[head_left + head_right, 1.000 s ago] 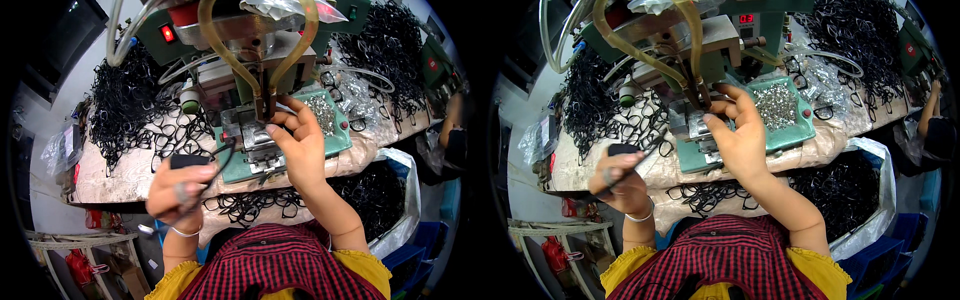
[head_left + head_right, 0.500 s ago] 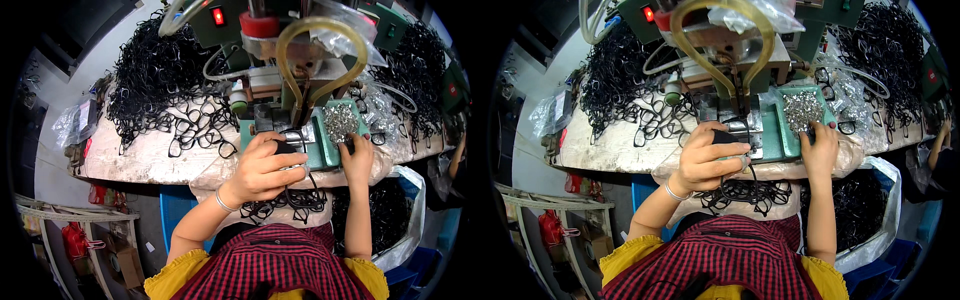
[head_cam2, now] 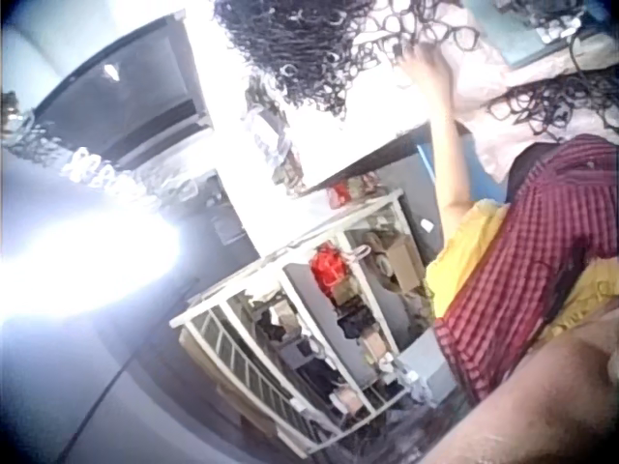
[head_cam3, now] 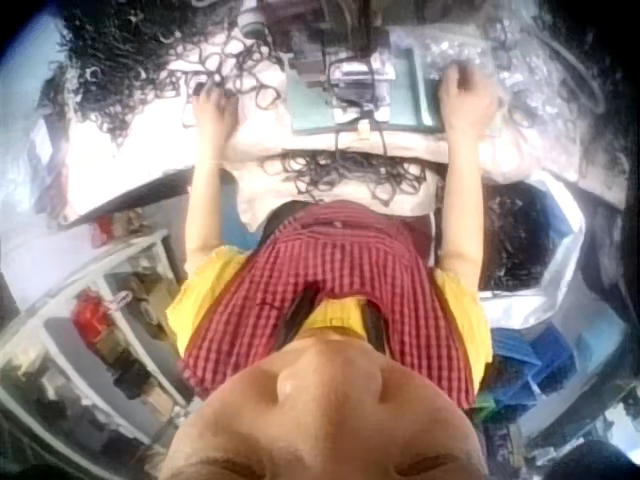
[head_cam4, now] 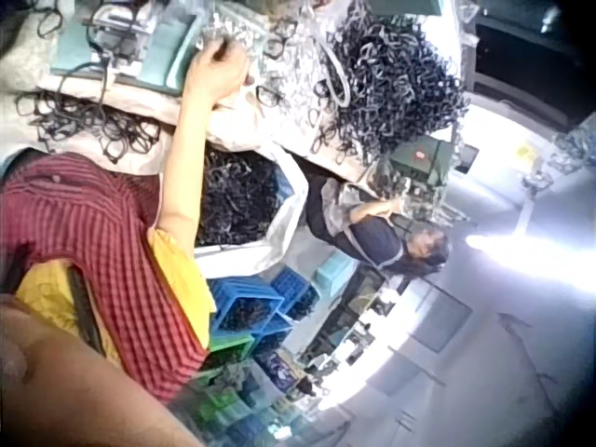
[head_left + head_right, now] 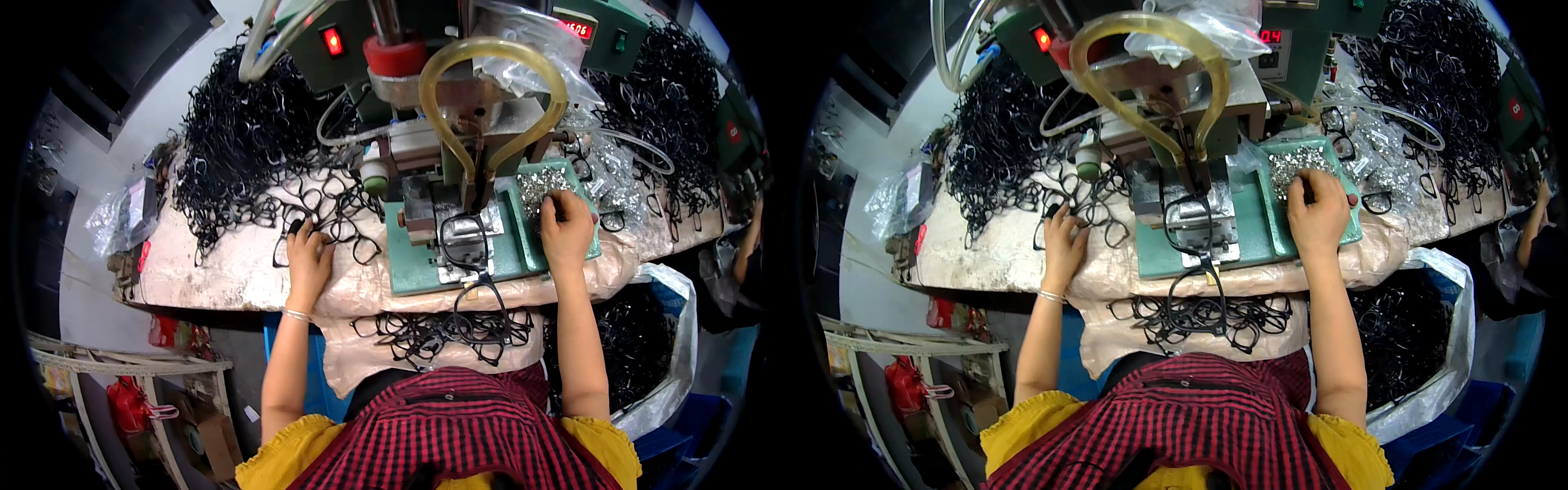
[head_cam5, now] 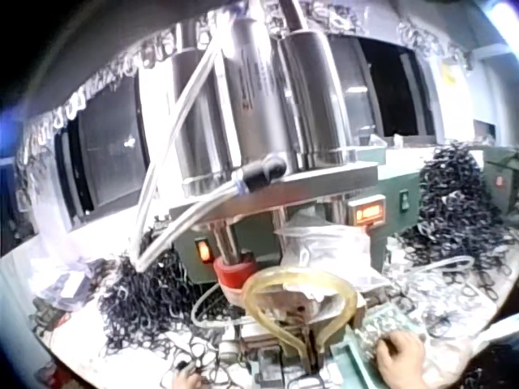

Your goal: The person assembles eyeglasses by inserting small metal components into the frames using a press machine. They pick up frames, place them in the machine, press down to secure the parts, and then set the finished glasses aside.

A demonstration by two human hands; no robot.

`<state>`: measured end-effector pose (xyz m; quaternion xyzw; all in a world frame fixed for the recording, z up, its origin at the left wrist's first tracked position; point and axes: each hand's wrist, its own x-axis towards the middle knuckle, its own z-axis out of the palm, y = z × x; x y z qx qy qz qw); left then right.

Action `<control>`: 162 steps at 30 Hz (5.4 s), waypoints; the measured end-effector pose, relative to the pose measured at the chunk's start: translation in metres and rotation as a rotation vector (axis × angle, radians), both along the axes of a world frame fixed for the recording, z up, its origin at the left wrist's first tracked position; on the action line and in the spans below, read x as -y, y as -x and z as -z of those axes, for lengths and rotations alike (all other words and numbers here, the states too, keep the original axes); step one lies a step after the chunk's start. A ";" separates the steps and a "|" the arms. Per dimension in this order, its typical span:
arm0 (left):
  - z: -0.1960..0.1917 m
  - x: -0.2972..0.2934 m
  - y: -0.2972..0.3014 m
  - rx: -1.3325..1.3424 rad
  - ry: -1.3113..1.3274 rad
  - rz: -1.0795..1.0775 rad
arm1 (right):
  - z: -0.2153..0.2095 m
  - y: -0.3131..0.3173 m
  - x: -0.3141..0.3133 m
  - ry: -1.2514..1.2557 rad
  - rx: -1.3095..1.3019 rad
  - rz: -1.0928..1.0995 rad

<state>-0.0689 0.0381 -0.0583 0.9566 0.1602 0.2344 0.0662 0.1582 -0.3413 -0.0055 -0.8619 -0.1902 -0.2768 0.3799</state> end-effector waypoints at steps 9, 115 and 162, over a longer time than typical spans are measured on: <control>-0.041 -0.114 -0.042 0.178 0.230 -0.658 | 0.016 -0.003 0.024 -0.300 -0.246 -0.031; -0.170 0.144 -0.026 0.763 0.513 0.778 | -0.088 0.082 -0.058 -0.800 -0.573 -0.633; -0.023 -0.071 -0.029 0.414 0.861 -0.238 | 0.008 0.060 0.086 -0.163 -0.123 0.057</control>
